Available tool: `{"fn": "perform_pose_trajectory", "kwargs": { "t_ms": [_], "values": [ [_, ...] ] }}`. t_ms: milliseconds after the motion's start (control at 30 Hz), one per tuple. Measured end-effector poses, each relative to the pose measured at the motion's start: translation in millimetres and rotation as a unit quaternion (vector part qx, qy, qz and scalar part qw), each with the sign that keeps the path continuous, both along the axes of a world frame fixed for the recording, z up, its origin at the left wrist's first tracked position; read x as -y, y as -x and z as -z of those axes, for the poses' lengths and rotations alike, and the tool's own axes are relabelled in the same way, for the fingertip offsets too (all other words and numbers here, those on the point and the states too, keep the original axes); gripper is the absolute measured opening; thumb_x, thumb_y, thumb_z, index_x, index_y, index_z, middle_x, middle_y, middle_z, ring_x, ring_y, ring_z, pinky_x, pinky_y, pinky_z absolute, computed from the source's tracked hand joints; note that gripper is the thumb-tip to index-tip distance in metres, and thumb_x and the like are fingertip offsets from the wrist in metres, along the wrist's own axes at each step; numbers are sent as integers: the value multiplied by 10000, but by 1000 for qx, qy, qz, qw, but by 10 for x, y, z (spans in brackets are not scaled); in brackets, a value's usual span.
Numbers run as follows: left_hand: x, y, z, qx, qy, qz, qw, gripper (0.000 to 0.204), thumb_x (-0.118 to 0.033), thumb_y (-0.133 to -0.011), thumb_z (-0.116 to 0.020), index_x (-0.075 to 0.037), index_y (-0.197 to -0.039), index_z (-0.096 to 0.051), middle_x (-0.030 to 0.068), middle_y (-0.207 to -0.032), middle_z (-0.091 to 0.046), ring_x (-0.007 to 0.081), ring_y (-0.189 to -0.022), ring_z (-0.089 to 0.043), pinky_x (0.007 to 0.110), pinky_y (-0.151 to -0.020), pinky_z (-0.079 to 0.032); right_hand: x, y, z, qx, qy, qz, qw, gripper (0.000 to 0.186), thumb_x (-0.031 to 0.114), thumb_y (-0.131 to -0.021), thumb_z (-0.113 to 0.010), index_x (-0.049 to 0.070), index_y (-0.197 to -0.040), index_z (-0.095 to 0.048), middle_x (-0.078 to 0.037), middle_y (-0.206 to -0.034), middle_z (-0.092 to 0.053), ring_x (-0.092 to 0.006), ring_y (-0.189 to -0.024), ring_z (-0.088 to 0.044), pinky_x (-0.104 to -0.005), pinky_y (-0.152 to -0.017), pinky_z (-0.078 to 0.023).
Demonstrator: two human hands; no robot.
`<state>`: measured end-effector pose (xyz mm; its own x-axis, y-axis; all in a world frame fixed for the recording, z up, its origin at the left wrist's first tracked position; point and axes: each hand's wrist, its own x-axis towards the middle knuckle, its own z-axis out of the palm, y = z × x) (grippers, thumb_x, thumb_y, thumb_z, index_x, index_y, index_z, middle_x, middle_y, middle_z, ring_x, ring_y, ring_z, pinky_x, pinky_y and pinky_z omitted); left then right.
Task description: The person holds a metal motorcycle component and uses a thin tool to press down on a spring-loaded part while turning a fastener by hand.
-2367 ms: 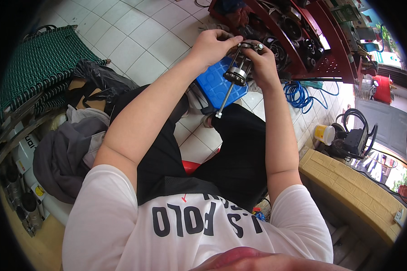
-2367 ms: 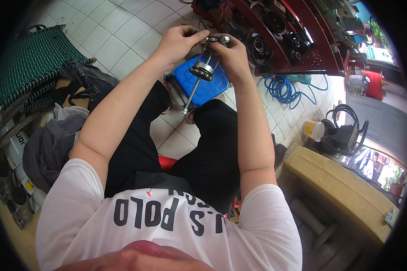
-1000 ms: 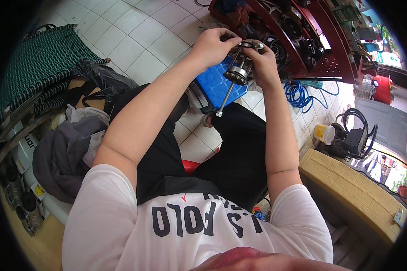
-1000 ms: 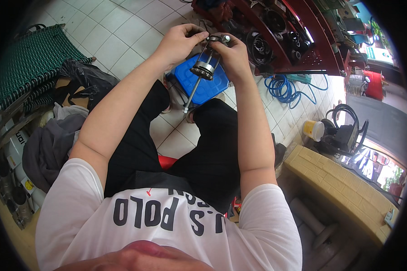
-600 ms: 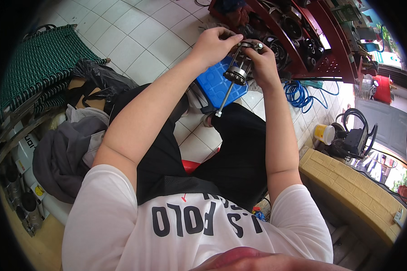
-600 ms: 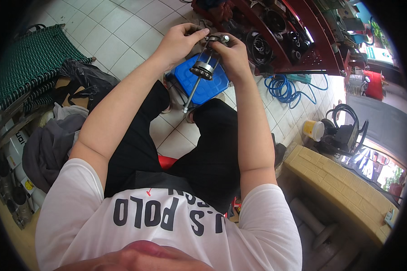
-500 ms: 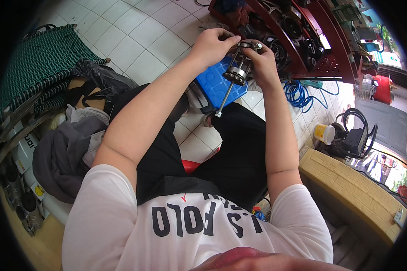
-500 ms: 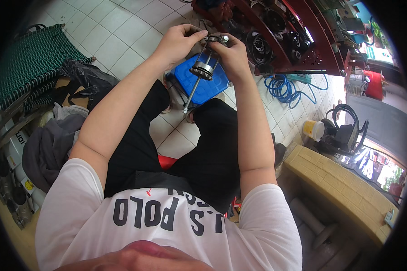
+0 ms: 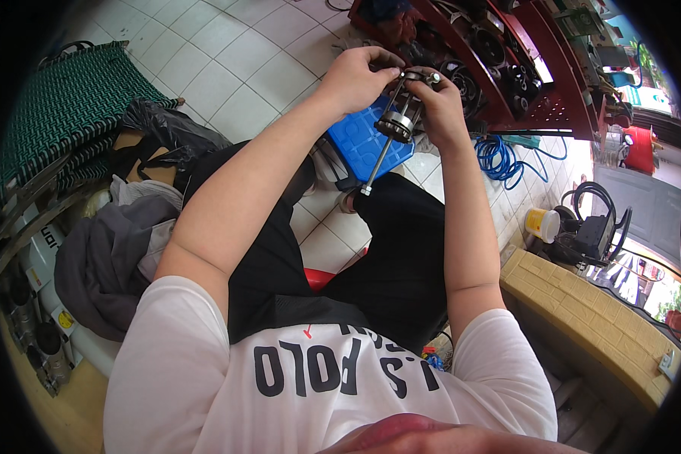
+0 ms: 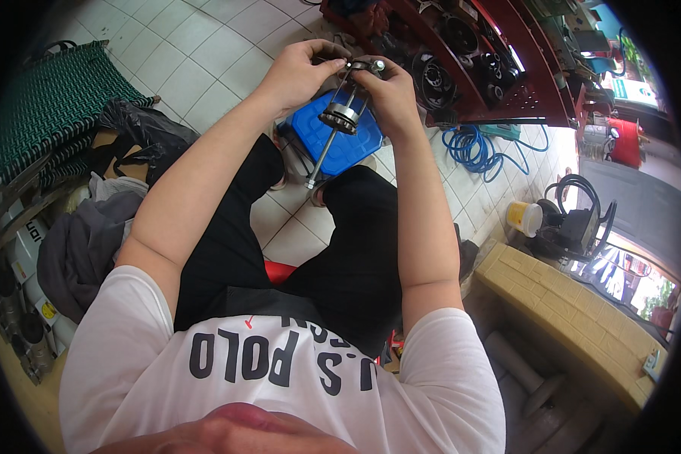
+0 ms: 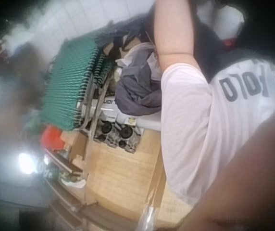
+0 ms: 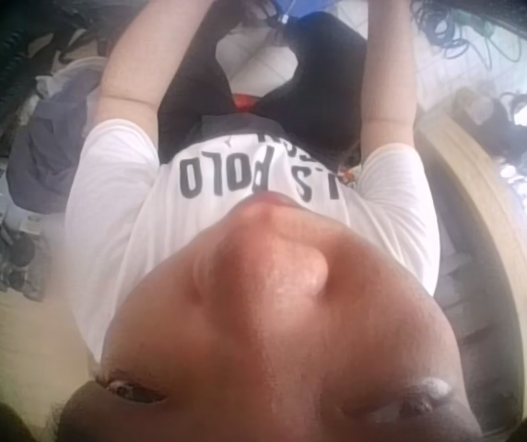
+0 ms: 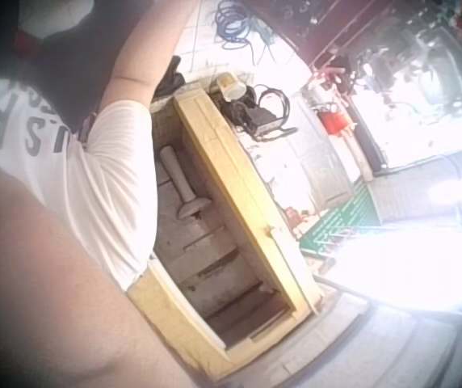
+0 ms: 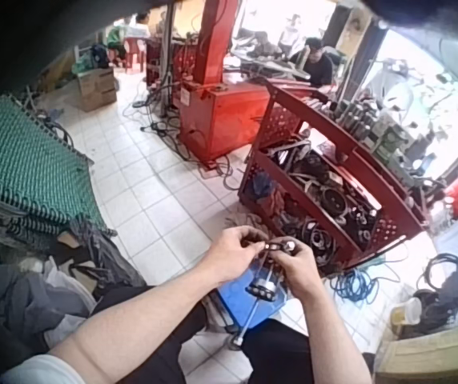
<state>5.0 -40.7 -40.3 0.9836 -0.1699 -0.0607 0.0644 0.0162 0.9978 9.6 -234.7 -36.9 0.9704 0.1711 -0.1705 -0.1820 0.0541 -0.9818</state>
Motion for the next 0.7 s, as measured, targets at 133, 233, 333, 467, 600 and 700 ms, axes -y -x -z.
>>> {"fn": "perform_pose_trajectory", "kwargs": {
  "t_ms": [133,233,333,467,600,700],
  "values": [
    [17,-54,122,-5,77,-42,996,210,-151,-1007,-678,20,-1122,-717,61,-1043,-725,118,-964,-647,283,-891,-526,-50,-15,-11,8,-3,-8,1000,256,57,-876,-749,-28,-1113,-702,-78,-1005,-738,-152,-897,-697,-296,-826,-557],
    [25,-19,-6,-52,1,-44,998,253,-202,-1012,-685,25,-1119,-719,50,-998,-724,109,-924,-638,275,-859,-516,-4,-4,5,2,-6,-8,1000,257,57,-877,-749,-29,-1115,-701,-81,-1007,-739,-156,-893,-700,-298,-825,-559],
    [4,-9,-35,-68,-26,-33,997,287,-239,-1014,-690,31,-1107,-724,46,-964,-723,104,-889,-630,271,-834,-508,-26,9,-20,-2,-4,-6,1000,255,52,-878,-745,-30,-1115,-700,-83,-1004,-739,-159,-888,-703,-301,-825,-562],
    [7,-18,27,-56,-3,-29,998,286,-234,-1012,-694,33,-1109,-727,54,-975,-729,106,-892,-636,275,-837,-511,-31,1,-16,2,-4,-8,1000,256,46,-877,-743,-29,-1117,-699,-87,-1000,-739,-161,-887,-705,-303,-827,-564],
    [1,-28,45,-41,-11,-20,999,271,-205,-1012,-686,33,-1134,-729,79,-1024,-743,128,-942,-660,284,-865,-521,-39,14,-40,1,1,-9,1000,256,43,-872,-745,-34,-1112,-700,-87,-1001,-739,-159,-889,-704,-301,-828,-564],
    [4,-19,37,-26,-13,-15,999,252,-171,-1006,-682,31,-1151,-728,90,-1055,-746,141,-976,-671,289,-896,-525,-11,-3,-9,1,-1,-8,1000,255,43,-871,-745,-36,-1109,-702,-84,-1004,-740,-156,-889,-703,-300,-826,-564]
  ]
}}
